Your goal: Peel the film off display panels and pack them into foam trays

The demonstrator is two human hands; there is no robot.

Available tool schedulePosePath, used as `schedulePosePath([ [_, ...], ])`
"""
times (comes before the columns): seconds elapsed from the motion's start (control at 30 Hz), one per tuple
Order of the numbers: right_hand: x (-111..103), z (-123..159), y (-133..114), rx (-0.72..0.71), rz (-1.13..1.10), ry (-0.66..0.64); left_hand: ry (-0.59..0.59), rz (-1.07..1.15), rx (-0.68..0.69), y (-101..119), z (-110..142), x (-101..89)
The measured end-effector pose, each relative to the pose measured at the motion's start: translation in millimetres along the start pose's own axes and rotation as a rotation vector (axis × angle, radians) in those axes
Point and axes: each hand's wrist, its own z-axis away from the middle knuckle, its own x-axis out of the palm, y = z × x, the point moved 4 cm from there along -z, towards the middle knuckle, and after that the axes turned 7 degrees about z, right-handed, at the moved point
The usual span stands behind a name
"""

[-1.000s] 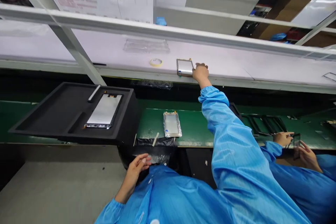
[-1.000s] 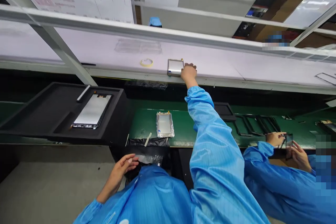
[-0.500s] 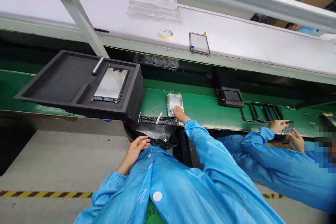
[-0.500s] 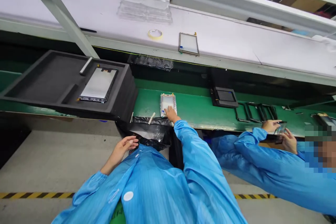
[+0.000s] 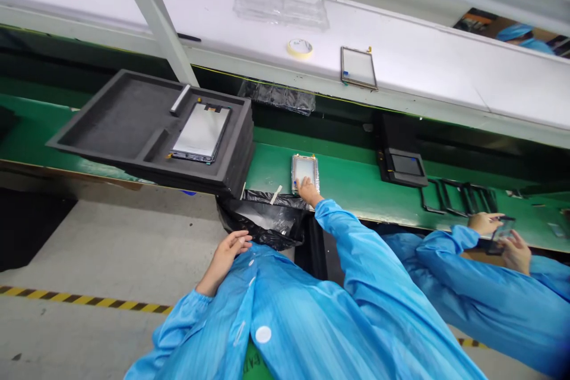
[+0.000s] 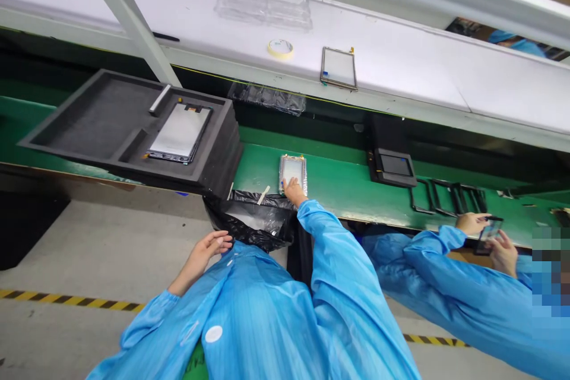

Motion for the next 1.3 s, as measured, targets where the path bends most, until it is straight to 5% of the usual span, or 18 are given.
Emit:
schedulePosePath([
  [0.2,-40.3,9.6,28.3,0.022,-0.018,0.114,-0.033,0.064,-0.048,1.9,-5.7,5.1],
  [0.33,-75.5,35.8,29.7,0.029,-0.086,0.259,-0.176,0.226,-0.162,6.6,-31.7,30.5],
  [0.5,-90.5,110.9,-54.1,-0.18,-0.301,0.532,-0.317,0.525,-0.322,32.1,-79.1,80.6],
  [0.63,-95.8,157.1,-117.5,-0.307,-0.431,0.624,-0.368,0.551,-0.344,47.9,-90.2,96.5],
  [0.8,-110.7,171.5,-137.1,-0.484,-0.56,0.617,-0.459,0.555,-0.372,45.5,-66.3,84.1],
  [0.97,-113.3,175.1,-149.8,-0.492,-0.623,0.579,-0.533,0.535,-0.47,38.4,-49.7,66.3],
  [1.1,-112.5,181.4,-169.3,-0.504,-0.567,0.592,-0.636,0.545,-0.423,37.8,-42.9,53.0],
  [1.3,-116.0,181.6,-171.7,-0.188,-1.118,0.507,-0.768,0.356,-0.26,30.1,-11.5,29.6],
])
